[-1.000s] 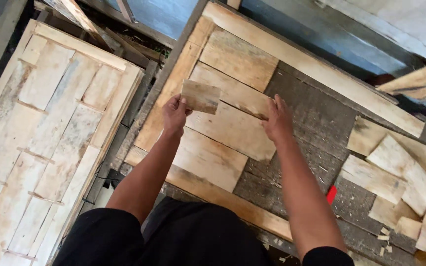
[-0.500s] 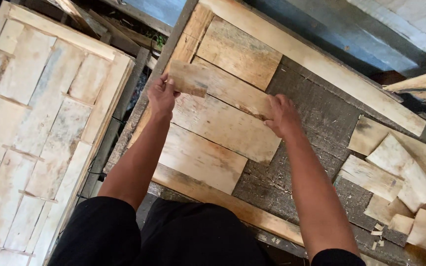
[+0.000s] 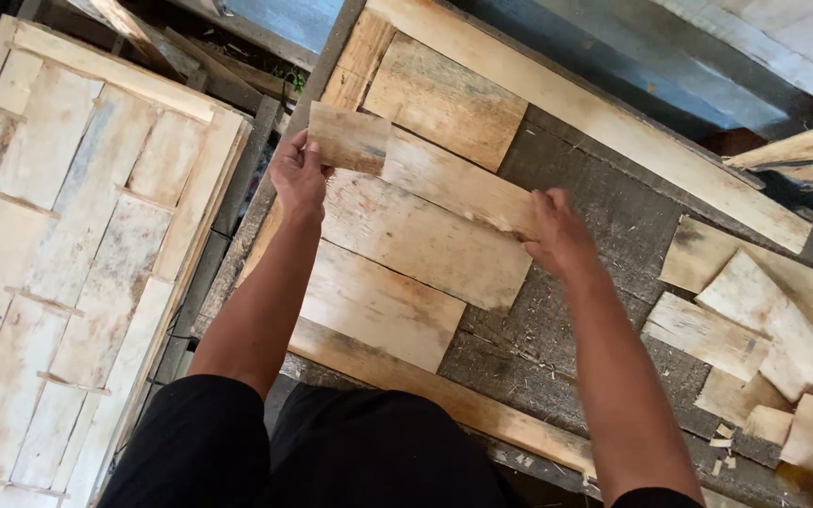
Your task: Fitting and trimming thin wood veneers onto a wooden frame using a utility knife.
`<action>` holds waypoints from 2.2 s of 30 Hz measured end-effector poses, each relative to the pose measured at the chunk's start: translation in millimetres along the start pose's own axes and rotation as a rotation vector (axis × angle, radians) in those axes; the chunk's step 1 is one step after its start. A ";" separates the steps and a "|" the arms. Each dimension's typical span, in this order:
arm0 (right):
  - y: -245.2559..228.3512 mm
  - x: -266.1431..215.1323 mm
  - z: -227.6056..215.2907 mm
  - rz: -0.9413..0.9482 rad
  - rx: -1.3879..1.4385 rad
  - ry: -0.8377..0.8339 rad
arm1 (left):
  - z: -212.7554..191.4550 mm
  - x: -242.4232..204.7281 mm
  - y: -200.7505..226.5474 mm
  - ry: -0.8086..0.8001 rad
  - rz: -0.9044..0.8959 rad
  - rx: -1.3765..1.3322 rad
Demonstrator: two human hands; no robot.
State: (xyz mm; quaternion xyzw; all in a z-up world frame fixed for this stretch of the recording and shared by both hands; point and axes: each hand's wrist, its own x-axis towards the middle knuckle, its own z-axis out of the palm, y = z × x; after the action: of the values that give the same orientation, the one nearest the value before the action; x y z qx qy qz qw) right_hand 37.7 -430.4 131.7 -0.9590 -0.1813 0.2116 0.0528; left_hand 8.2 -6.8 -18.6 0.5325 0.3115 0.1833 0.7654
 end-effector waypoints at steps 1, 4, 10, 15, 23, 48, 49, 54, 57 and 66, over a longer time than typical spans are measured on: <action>-0.3 -3.4 -5.4 0.004 0.000 0.002 | 3.0 0.9 -1.8 -0.005 0.000 0.000; 8.8 -13.7 -12.7 0.130 -0.041 -0.059 | 12.6 3.5 -7.3 -0.029 0.023 0.046; 32.4 -27.3 -9.1 0.248 -0.043 -0.058 | 23.9 8.2 -20.4 -0.106 -0.001 0.144; 28.3 -28.5 -12.5 0.324 -0.013 -0.094 | 27.2 3.8 -13.7 -0.125 0.018 0.246; 43.9 -27.5 2.5 0.265 -0.048 -0.061 | 31.1 -6.8 21.0 -0.138 0.140 0.578; -169.9 81.3 47.9 -0.088 0.310 0.350 | 10.4 5.2 22.2 -0.204 0.410 0.812; -174.3 86.2 42.9 -0.092 0.308 0.348 | 9.6 8.0 21.4 -0.200 0.409 0.811; -186.8 108.5 31.1 -0.140 0.215 0.245 | 11.4 7.2 31.6 -0.259 0.225 0.689; -187.8 114.8 32.1 -0.152 0.156 0.210 | 16.7 5.1 34.0 -0.251 0.206 0.708; -189.1 120.2 29.9 -0.131 0.146 0.193 | 13.0 11.7 58.9 -0.239 0.516 0.848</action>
State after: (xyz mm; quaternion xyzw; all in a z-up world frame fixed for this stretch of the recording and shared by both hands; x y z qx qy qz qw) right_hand 65.0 -209.6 91.9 -0.9545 -0.2217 0.1269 0.1536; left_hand 28.6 12.8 35.9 0.8730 0.1272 0.1618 0.4422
